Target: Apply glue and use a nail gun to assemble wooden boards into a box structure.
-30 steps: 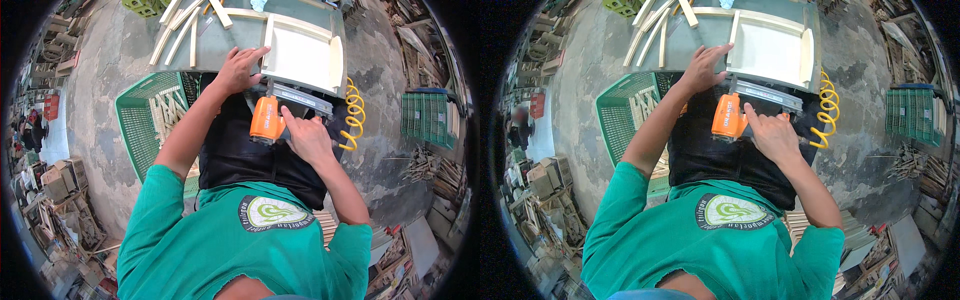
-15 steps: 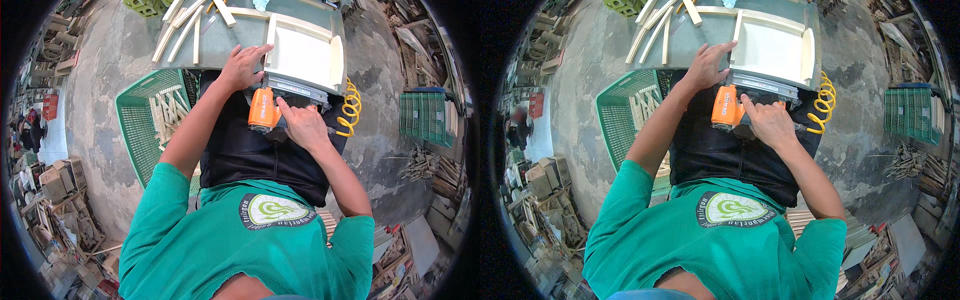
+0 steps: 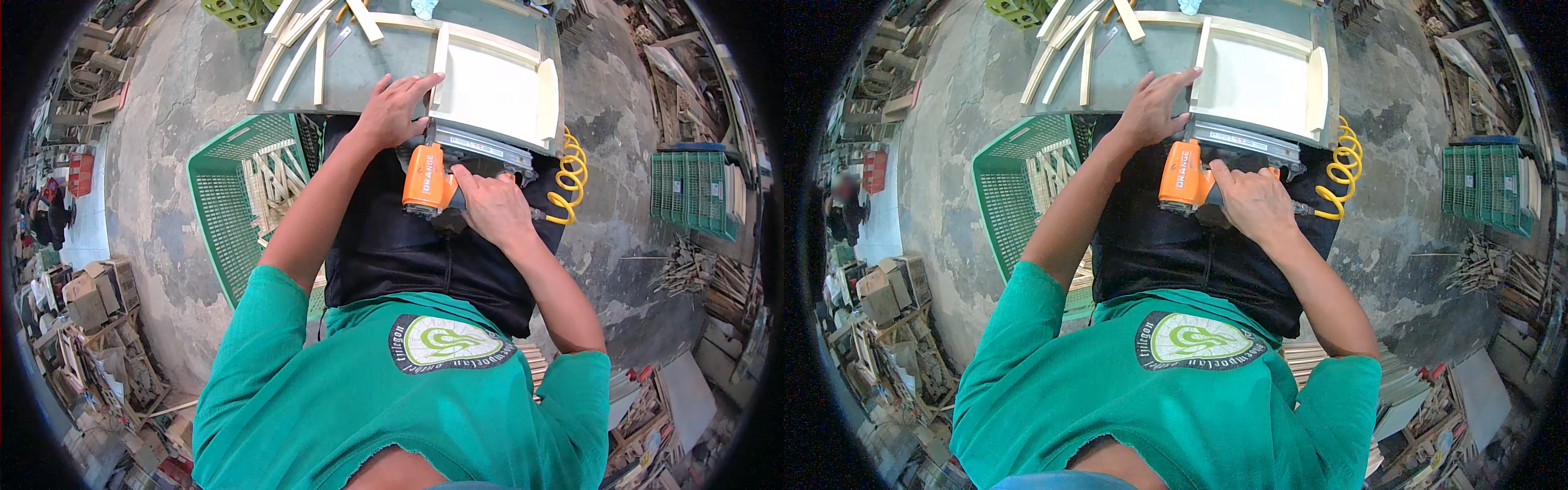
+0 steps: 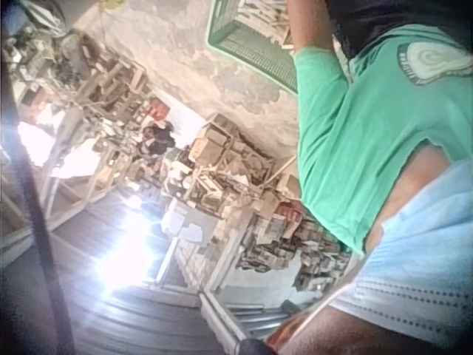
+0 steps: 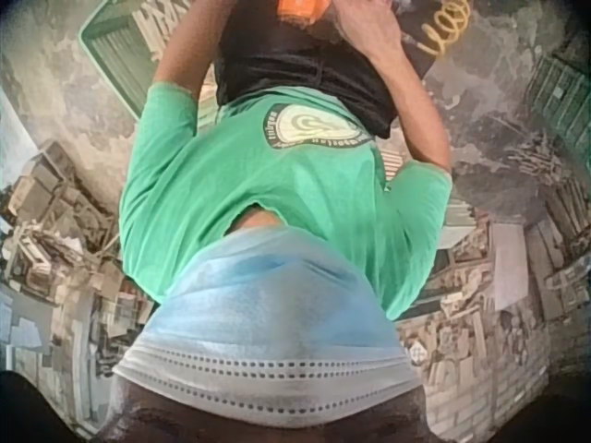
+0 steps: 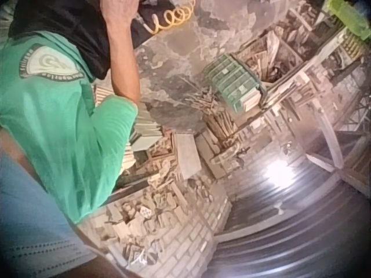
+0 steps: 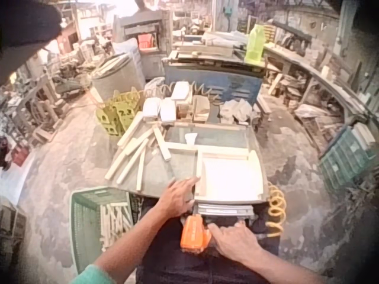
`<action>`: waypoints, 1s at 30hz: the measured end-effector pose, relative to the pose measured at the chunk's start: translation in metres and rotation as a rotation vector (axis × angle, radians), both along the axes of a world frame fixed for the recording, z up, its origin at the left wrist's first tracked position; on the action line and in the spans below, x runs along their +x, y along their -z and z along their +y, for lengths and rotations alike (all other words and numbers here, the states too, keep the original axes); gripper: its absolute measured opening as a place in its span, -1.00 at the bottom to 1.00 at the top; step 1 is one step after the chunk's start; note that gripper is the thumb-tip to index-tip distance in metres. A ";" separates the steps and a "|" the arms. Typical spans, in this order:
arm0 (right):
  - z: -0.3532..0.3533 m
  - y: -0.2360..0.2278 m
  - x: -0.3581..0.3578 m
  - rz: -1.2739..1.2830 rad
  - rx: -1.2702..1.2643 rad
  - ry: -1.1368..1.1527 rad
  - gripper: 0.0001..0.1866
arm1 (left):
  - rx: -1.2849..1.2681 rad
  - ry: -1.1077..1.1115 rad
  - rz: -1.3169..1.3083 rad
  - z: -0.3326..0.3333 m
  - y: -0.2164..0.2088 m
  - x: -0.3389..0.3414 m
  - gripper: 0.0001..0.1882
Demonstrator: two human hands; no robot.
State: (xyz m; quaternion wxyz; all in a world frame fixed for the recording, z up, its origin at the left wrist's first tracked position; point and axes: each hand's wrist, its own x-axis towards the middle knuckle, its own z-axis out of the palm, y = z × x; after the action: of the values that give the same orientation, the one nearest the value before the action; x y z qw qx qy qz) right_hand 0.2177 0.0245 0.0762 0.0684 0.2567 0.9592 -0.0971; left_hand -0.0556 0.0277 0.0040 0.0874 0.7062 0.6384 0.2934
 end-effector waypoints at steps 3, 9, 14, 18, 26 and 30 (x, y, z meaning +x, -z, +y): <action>-0.002 -0.005 0.001 0.034 0.034 -0.017 -0.15 | -0.006 -0.007 -0.003 0.001 0.002 -0.001 -0.03; 0.000 -0.005 0.001 -0.005 0.047 -0.021 -0.15 | -0.024 0.000 0.011 0.002 0.002 -0.002 -0.02; 0.001 -0.002 0.001 -0.001 0.032 -0.021 -0.15 | -0.018 -0.001 -0.002 0.001 0.000 0.000 -0.02; 0.000 -0.003 0.000 0.005 0.028 -0.018 -0.14 | -0.030 0.007 -0.023 0.000 0.001 0.000 -0.03; -0.002 0.009 0.003 0.074 0.110 -0.032 -0.36 | -0.005 -0.013 0.010 0.000 0.002 0.000 -0.03; 0.000 0.018 0.006 0.112 0.114 -0.019 -0.40 | -0.018 -0.007 0.008 0.002 0.002 0.001 -0.03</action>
State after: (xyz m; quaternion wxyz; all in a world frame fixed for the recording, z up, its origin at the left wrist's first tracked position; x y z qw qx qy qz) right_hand 0.2241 0.0241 0.0580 0.0008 0.2453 0.9679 -0.0556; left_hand -0.0549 0.0300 0.0020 0.0902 0.7043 0.6438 0.2853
